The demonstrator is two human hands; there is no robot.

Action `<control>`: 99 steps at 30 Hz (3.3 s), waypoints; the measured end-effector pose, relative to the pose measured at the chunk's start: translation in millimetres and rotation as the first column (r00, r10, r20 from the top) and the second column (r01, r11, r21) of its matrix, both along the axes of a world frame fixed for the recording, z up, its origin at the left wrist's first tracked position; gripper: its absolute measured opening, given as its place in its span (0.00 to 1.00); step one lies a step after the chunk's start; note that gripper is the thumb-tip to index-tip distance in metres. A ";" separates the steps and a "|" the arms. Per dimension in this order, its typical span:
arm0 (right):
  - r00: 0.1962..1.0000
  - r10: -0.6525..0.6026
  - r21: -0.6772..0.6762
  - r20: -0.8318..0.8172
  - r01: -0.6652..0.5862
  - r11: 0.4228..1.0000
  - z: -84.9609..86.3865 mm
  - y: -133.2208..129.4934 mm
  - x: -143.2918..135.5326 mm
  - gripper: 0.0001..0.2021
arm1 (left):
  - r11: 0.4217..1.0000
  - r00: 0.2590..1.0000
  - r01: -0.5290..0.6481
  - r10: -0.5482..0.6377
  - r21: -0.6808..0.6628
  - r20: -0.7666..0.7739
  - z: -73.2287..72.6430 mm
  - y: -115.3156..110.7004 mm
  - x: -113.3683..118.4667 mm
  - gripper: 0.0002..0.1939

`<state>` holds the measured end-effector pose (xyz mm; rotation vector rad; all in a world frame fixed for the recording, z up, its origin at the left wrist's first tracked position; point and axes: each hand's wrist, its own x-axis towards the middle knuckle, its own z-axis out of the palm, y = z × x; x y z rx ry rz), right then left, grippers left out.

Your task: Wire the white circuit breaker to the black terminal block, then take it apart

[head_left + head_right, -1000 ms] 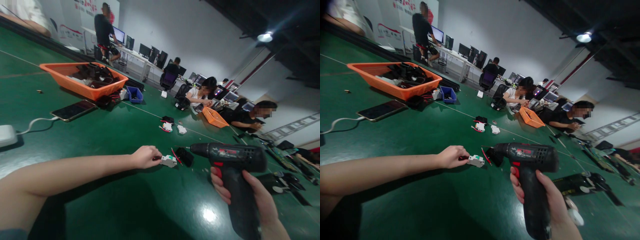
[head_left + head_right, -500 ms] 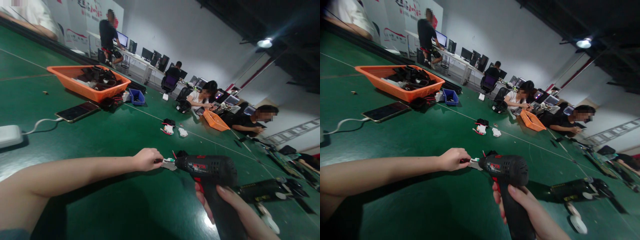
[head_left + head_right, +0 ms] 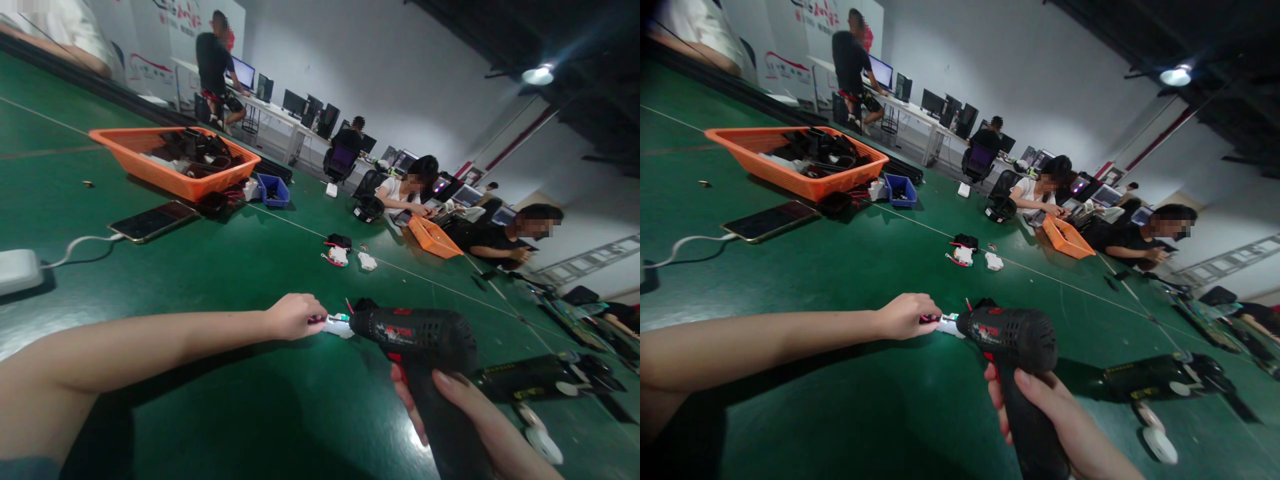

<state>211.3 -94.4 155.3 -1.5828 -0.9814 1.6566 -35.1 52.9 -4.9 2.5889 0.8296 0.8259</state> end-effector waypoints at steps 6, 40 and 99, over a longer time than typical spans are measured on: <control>0.999 0.035 0.012 0.013 -0.035 0.999 -1.5 0.8 3.0 0.28 | 1.000 1.000 -0.002 0.002 0.003 0.000 -1.9 0.3 0.6 0.11; 0.993 0.112 0.021 -0.026 -0.112 0.994 -0.8 2.5 5.2 0.27 | 1.000 1.000 -0.006 0.006 0.010 -0.016 0.3 0.0 0.4 0.10; -0.049 -0.207 0.187 0.977 -0.268 0.945 -119.9 102.9 178.3 0.25 | 0.996 0.996 -0.014 0.021 0.085 -0.082 8.2 1.3 9.4 0.10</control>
